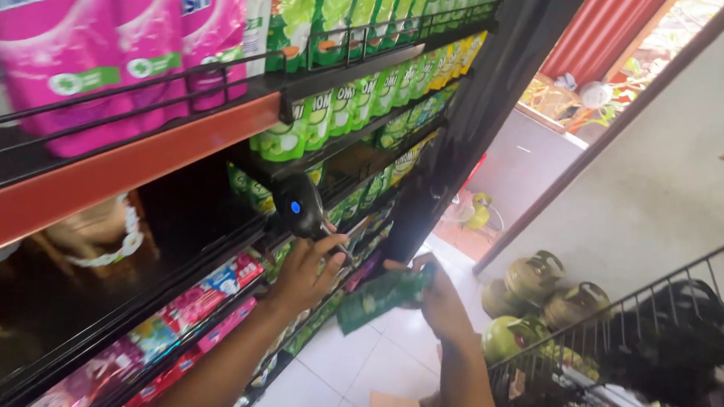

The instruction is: Stock soap and detergent pouches on store shelves using a handheld scanner.

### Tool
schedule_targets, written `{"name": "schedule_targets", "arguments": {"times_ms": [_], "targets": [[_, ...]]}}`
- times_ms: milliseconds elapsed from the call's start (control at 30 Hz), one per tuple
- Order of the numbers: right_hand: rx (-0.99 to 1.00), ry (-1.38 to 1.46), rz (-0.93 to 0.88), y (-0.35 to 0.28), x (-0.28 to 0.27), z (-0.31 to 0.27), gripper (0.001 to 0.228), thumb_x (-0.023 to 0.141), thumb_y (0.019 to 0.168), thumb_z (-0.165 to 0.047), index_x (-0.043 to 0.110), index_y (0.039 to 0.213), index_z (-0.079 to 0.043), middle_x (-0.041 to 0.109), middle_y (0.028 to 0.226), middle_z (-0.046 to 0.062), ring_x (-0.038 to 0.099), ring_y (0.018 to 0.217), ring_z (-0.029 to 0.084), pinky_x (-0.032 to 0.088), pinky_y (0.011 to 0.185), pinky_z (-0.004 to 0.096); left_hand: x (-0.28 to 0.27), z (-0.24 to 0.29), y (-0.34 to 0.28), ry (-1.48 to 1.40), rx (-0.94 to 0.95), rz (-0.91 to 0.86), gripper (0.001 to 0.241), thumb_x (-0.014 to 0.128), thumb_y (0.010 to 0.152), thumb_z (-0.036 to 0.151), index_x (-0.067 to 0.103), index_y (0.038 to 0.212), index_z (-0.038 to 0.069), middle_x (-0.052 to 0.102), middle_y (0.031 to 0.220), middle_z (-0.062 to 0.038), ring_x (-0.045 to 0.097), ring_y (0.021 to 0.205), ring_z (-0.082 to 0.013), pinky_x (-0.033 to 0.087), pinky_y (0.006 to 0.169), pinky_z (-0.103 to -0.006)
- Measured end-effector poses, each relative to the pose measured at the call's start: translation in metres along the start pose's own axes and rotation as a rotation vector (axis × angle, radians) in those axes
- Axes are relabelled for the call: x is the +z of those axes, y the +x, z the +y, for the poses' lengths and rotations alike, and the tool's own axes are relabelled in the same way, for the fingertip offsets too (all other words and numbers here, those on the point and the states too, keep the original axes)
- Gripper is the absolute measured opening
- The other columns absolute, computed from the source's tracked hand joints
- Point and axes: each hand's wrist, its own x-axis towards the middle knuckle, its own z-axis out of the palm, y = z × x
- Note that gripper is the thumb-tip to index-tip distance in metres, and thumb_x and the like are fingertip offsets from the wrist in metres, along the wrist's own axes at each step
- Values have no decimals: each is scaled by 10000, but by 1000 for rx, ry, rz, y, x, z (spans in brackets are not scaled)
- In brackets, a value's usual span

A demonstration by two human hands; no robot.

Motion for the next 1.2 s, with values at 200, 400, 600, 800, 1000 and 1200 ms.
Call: {"name": "schedule_targets", "arguments": {"times_ms": [200, 400, 600, 800, 1000, 1200], "targets": [[-114, -197, 296, 139, -68, 34, 205, 463, 955, 48, 421, 1078, -111, 675, 1250, 161, 716, 1054, 232, 656, 774, 342, 20, -35, 10, 201, 60, 4, 353, 709, 963, 201, 599, 1299, 197, 619, 1277, -138, 657, 1037, -353, 555, 837, -457], [-302, 96, 302, 271, -87, 70, 177, 525, 1045, 25, 405, 1087, -98, 653, 1334, 173, 684, 1023, 237, 603, 759, 356, 40, -69, -5, 292, 164, -105, 315, 724, 942, 213, 641, 1246, 217, 625, 1207, -101, 648, 1047, -343, 536, 867, -506], [-221, 386, 229, 358, -101, 137, 308, 504, 969, 60, 364, 1192, -99, 599, 1179, 186, 758, 1014, 324, 641, 856, 437, 31, -46, 22, 269, 153, -380, 525, 711, 777, 202, 660, 1276, 356, 585, 1224, -113, 677, 1024, -369, 550, 848, -517], [-96, 6, 235, 393, -117, 148, 304, 679, 969, -62, 479, 1194, -27, 716, 1050, 124, 711, 717, 187, 620, 624, 347, 33, -27, 33, 327, -313, -906, 551, 633, 890, 215, 586, 1349, 516, 426, 1485, -180, 723, 931, -350, 605, 729, -441], [-68, -243, 290, 427, -129, 177, 245, 779, 861, -139, 679, 1048, -15, 734, 842, 27, 594, 593, 99, 488, 518, 247, 41, -34, 15, 242, -295, -889, 525, 619, 927, 211, 584, 1377, 478, 382, 1509, -224, 690, 1051, -383, 599, 792, -447], [56, -250, 199, 429, -129, 177, 323, 794, 887, -145, 702, 1090, 88, 694, 867, 125, 568, 628, 114, 411, 538, 266, 42, -37, 11, 229, -210, -844, 509, 631, 930, 179, 612, 1375, 426, 391, 1483, -268, 640, 1159, -425, 582, 834, -475]]}}
